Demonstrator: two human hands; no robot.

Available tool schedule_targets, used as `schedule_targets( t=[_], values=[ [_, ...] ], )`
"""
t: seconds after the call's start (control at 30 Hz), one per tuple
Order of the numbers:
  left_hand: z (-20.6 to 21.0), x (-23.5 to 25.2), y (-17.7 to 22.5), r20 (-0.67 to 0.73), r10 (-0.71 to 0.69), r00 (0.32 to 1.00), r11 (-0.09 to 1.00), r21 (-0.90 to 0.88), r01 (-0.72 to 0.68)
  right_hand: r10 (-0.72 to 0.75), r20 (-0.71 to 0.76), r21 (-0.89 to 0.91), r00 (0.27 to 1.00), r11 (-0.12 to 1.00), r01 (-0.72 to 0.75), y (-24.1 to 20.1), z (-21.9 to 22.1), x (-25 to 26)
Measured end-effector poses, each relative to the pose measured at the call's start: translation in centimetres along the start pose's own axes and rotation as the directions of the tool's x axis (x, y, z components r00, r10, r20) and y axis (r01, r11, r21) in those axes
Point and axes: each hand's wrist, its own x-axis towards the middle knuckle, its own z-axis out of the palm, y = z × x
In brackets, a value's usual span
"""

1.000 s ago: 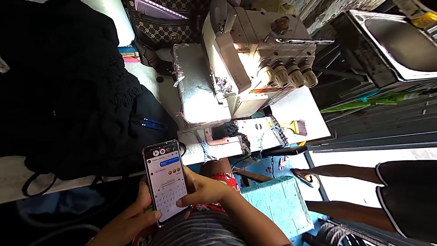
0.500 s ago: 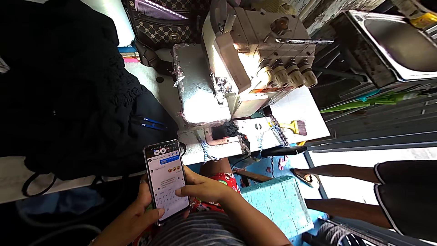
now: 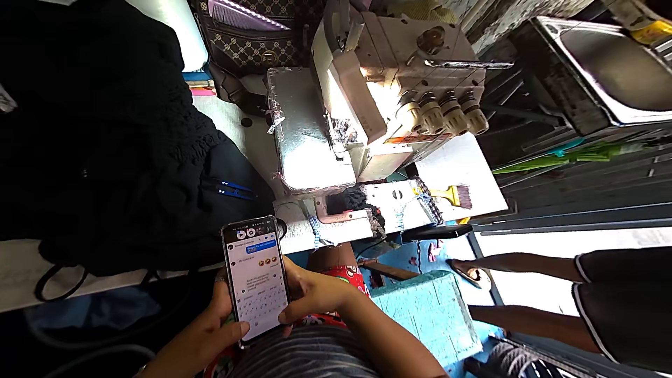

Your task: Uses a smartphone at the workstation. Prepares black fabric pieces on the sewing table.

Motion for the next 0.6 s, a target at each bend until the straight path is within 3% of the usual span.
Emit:
schedule_targets(
  t=[0.37, 0.6],
  values=[
    [-0.22, -0.2, -0.03, 0.025, -0.01, 1.0, 0.999, -0.037, 0.011, 0.008, 0.081, 0.007, 0.997, 1.0, -0.008, 0.38, -0.46, -0.09],
    [-0.21, -0.37, -0.01, 0.014, -0.014, 1.0, 1.0, 0.0, 0.014, 0.017, 0.052, -0.014, 0.999, 1.0, -0.016, 0.12, -0.16, -0.01]
  ],
)
